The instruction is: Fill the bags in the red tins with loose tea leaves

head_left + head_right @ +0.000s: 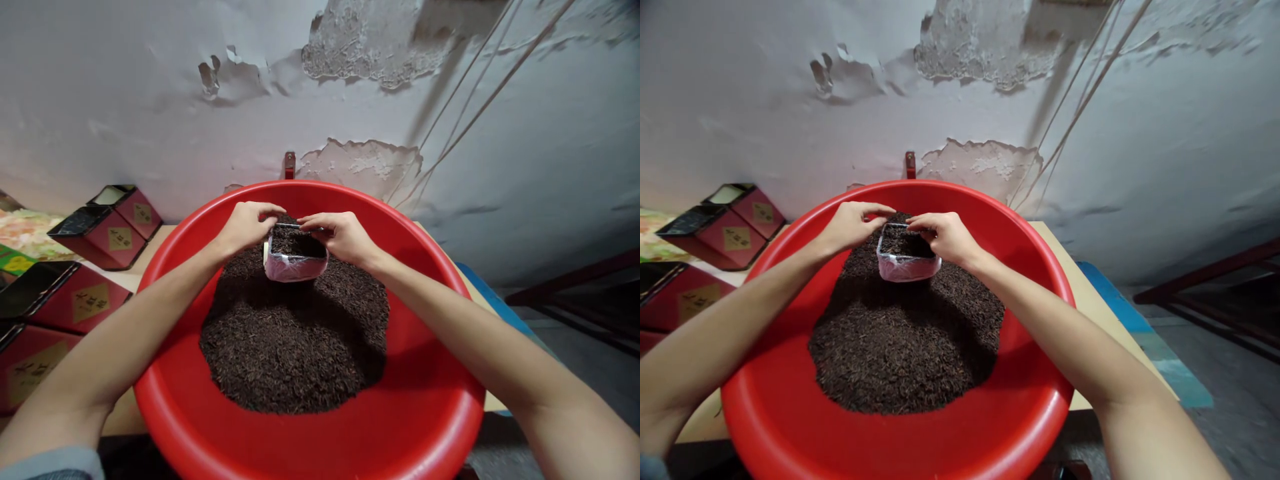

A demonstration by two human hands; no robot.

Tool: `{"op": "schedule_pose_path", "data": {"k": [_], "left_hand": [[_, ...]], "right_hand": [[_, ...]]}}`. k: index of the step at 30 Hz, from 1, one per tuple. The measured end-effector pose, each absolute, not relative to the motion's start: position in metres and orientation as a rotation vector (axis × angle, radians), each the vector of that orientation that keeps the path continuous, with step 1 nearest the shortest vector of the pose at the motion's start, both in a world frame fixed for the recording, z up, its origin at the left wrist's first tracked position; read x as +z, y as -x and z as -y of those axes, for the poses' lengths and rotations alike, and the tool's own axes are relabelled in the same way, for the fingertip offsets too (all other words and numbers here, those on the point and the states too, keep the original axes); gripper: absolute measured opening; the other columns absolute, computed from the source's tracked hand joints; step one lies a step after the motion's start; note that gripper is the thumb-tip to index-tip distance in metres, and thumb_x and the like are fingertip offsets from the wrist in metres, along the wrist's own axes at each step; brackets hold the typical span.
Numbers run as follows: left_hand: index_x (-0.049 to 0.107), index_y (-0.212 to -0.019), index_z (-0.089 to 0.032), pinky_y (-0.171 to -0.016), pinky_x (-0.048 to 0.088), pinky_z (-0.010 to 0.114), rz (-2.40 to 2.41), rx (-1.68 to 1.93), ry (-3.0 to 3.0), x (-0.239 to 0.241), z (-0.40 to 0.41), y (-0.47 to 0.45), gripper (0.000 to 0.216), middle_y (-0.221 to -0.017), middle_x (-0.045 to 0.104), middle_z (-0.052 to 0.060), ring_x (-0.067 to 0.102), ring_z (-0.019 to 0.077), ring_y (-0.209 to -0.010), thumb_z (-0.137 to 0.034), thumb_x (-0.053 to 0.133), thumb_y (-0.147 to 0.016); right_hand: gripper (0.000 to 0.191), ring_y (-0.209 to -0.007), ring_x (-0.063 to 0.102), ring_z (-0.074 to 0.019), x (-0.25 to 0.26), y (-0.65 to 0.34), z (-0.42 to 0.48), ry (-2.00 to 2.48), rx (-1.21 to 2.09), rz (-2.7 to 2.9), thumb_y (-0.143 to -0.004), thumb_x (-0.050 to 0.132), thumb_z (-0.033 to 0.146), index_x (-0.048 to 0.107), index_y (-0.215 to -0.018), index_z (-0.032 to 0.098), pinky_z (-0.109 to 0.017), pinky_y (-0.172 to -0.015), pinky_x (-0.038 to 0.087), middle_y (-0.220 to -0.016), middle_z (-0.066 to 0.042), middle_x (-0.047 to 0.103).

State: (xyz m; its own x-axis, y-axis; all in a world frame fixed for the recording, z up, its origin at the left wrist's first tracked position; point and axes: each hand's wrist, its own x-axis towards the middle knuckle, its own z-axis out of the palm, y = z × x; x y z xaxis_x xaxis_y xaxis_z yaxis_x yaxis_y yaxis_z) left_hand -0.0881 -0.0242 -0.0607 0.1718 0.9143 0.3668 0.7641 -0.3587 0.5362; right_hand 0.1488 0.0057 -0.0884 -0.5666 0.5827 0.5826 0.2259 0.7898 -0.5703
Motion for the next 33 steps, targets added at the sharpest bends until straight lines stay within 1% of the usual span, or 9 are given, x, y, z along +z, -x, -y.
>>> {"op": "schedule_pose_path", "data": {"k": [4,8,11,17,20,23,29,31,33], "left_hand": [[0.078,-0.11,-0.017,-0.101,0.053,0.037,-1.732,0.873,-2.03,-0.07,0.019,0.083,0.028,-0.112,0.078,0.008,0.071,0.024,-0.107,-0.029,0.064,-0.09],[0.077,-0.107,-0.015,-0.093,0.054,0.035,-1.717,0.805,-1.878,-0.083,0.011,0.08,0.027,-0.107,0.078,0.009,0.071,0.024,-0.1,-0.025,0.061,-0.088],[0.074,-0.11,-0.016,-0.091,0.053,0.033,-1.697,0.778,-1.926,-0.087,0.009,0.081,0.027,-0.11,0.076,0.008,0.07,0.0225,-0.1,-0.024,0.06,-0.088],[0.068,-0.116,-0.014,-0.095,0.049,0.032,-1.741,0.798,-1.944,-0.09,0.013,0.078,0.029,-0.117,0.073,0.009,0.066,0.0218,-0.106,-0.02,0.059,-0.089],[0.064,-0.12,-0.013,-0.098,0.049,0.033,-1.717,0.886,-1.839,-0.093,0.016,0.075,0.033,-0.121,0.071,0.01,0.065,0.0219,-0.109,-0.026,0.062,-0.09],[0.063,-0.118,-0.013,-0.093,0.051,0.032,-1.696,0.893,-1.703,-0.096,0.017,0.073,0.036,-0.117,0.071,0.01,0.067,0.0217,-0.105,-0.031,0.068,-0.086],[0.064,-0.103,-0.014,-0.083,0.054,0.029,-1.558,0.8,-1.594,-0.093,0.013,0.071,0.025,-0.098,0.073,0.006,0.068,0.0191,-0.091,-0.021,0.07,-0.08],[0.064,-0.101,-0.014,-0.085,0.054,0.03,-1.57,0.795,-1.6,-0.093,0.014,0.069,0.022,-0.099,0.073,0.007,0.068,0.0194,-0.093,-0.02,0.069,-0.08],[0.063,-0.107,-0.013,-0.09,0.053,0.032,-1.642,0.845,-1.614,-0.095,0.018,0.067,0.027,-0.108,0.073,0.01,0.068,0.0206,-0.1,-0.02,0.068,-0.082]], "right_hand": [[0.046,-0.107,0.074,-0.0202,-0.091,-0.153,-0.007,0.52,0.376,2.358,-0.078,0.051,-0.004,0.081,-0.103,0.021,-0.038,-0.099,0.059,-0.114,-0.005,0.078],[0.043,-0.109,0.074,-0.0233,-0.094,-0.16,-0.01,0.482,0.146,2.517,-0.081,0.049,-0.002,0.081,-0.104,0.016,-0.044,-0.105,0.056,-0.118,-0.01,0.077],[0.043,-0.11,0.074,-0.0229,-0.094,-0.165,-0.01,0.494,0.013,2.502,-0.084,0.048,0.0,0.08,-0.106,0.019,-0.051,-0.111,0.051,-0.117,-0.008,0.077],[0.046,-0.108,0.074,-0.0202,-0.088,-0.164,-0.002,0.502,0.105,2.524,-0.081,0.047,-0.002,0.08,-0.102,0.021,-0.05,-0.112,0.05,-0.113,-0.005,0.079],[0.047,-0.106,0.075,-0.0202,-0.085,-0.163,0.002,0.523,0.152,2.532,-0.078,0.047,-0.002,0.081,-0.101,0.02,-0.046,-0.111,0.051,-0.11,-0.006,0.079],[0.047,-0.107,0.075,-0.0213,-0.083,-0.162,0.005,0.527,0.189,2.565,-0.076,0.046,-0.002,0.081,-0.103,0.016,-0.041,-0.108,0.054,-0.112,-0.009,0.079],[0.048,-0.104,0.075,-0.0214,-0.085,-0.156,0.008,0.609,0.186,2.599,-0.074,0.047,-0.004,0.081,-0.1,0.016,-0.037,-0.1,0.058,-0.109,-0.009,0.079],[0.047,-0.102,0.075,-0.0209,-0.088,-0.155,0.008,0.608,0.191,2.574,-0.074,0.046,-0.004,0.081,-0.099,0.016,-0.037,-0.099,0.058,-0.107,-0.009,0.079],[0.046,-0.101,0.075,-0.0198,-0.092,-0.157,0.008,0.584,0.207,2.507,-0.074,0.047,-0.003,0.08,-0.099,0.018,-0.037,-0.099,0.058,-0.107,-0.007,0.079]]}}
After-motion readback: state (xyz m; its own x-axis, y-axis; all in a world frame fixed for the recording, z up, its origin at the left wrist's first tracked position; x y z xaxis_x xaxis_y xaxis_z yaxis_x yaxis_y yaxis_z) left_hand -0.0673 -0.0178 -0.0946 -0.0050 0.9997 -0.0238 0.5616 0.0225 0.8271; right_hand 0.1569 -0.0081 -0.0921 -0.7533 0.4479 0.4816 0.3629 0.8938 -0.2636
